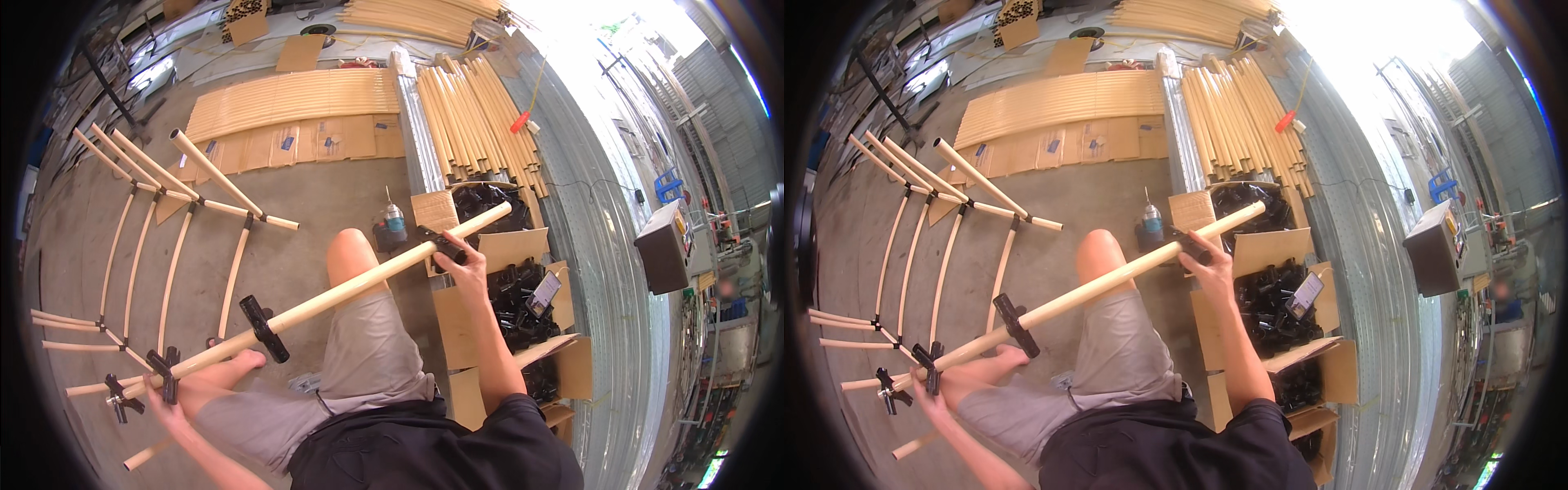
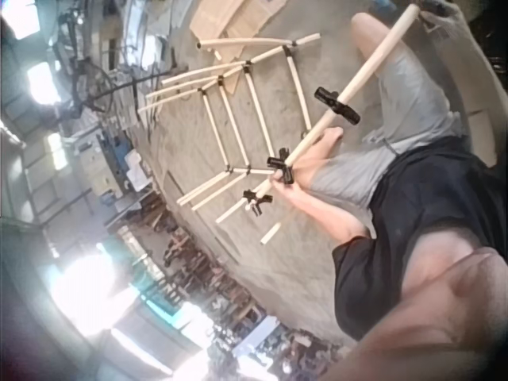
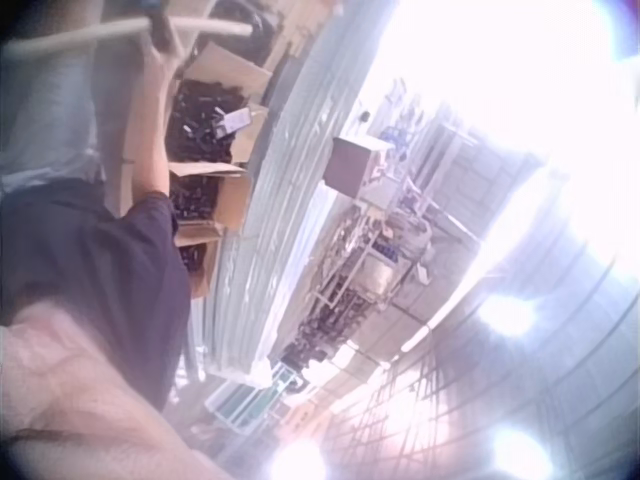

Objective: The person assembles a pipe frame structure by sliding poles into black plastic connectors and pressing them together by hand while sitting on the floor. They reach for additional pipes and connectors from boxes nearby.

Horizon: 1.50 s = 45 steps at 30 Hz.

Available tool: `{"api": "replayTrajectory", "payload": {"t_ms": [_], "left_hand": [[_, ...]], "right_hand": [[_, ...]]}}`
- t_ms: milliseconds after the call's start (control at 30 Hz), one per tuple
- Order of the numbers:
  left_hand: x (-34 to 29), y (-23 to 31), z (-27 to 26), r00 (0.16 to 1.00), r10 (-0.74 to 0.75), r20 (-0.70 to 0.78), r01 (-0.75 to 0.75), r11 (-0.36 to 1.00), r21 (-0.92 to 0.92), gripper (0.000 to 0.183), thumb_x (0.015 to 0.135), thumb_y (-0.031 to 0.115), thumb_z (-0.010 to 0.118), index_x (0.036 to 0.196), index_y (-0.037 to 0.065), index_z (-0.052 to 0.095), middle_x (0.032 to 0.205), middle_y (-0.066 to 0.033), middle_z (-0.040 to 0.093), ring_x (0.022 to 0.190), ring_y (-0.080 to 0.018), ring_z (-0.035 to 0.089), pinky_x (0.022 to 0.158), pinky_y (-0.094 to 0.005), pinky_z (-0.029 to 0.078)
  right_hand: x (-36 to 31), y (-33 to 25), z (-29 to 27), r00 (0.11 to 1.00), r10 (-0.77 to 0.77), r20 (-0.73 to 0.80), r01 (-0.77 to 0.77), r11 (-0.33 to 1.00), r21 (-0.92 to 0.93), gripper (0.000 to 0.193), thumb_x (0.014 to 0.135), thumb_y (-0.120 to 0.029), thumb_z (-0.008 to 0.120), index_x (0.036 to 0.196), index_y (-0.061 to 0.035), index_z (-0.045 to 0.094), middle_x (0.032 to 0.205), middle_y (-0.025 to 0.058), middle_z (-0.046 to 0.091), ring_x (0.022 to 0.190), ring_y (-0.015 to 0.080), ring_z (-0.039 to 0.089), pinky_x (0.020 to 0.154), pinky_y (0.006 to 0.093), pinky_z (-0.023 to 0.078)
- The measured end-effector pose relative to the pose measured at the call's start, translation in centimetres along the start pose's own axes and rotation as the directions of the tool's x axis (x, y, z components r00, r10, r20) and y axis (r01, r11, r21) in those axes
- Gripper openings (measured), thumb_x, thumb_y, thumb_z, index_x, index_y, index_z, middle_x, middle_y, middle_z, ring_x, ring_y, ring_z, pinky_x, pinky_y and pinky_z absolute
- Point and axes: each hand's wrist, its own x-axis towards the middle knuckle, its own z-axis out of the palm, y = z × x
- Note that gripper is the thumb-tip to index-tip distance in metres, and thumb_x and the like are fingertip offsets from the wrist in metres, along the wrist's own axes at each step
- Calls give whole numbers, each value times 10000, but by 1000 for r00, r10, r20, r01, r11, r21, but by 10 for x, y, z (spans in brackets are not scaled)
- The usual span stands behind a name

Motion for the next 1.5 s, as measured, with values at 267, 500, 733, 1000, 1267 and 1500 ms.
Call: {"api": "replayTrajectory", "payload": {"t_ms": [267,500,733,1000,1267,1500], "left_hand": [[-2,-6,8,1000,-21,3,20,1000,9,402,979,345,584,1215,21,545,1107,-109,621,943,-203,645,765,-342,566],[-30,6,41,992,-91,-84,86,995,-56,367,995,320,519,1231,40,540,1060,-120,664,868,-226,697,698,-377,616],[-35,11,65,984,-63,-166,54,997,-60,260,969,316,585,1036,64,576,899,-106,665,817,-232,684,721,-385,609],[-80,27,81,963,-26,-268,-6,993,-118,177,960,247,601,962,82,536,895,-119,650,812,-241,676,720,-407,609],[-159,38,73,987,31,-161,-29,999,12,214,965,227,600,1021,21,583,988,-157,685,920,-244,676,830,-371,557],[-181,25,76,987,-5,-161,19,996,83,239,960,212,603,1063,-4,599,1014,-143,680,924,-240,683,829,-388,559]], "right_hand": [[0,11,7,995,-98,37,99,995,-21,733,798,37,748,1448,-10,413,1096,50,650,979,123,616,880,253,490],[-19,137,-42,913,396,-99,-383,915,126,296,859,-60,723,1123,-40,593,1110,128,687,984,177,659,844,274,519],[-30,67,75,924,338,178,-376,730,570,476,983,-364,529,1255,26,537,1261,133,601,1193,250,538,1067,369,392],[16,27,124,929,355,108,-261,418,870,376,906,-284,704,748,-117,407,643,-31,343,585,100,390,697,312,484],[46,46,122,905,426,17,-209,407,889,264,951,-138,637,781,-104,438,625,-45,347,517,60,349,509,220,419],[54,73,66,924,321,208,-286,221,932,309,973,-171,603,725,-131,424,557,-55,362,439,46,329,424,213,334]]}}
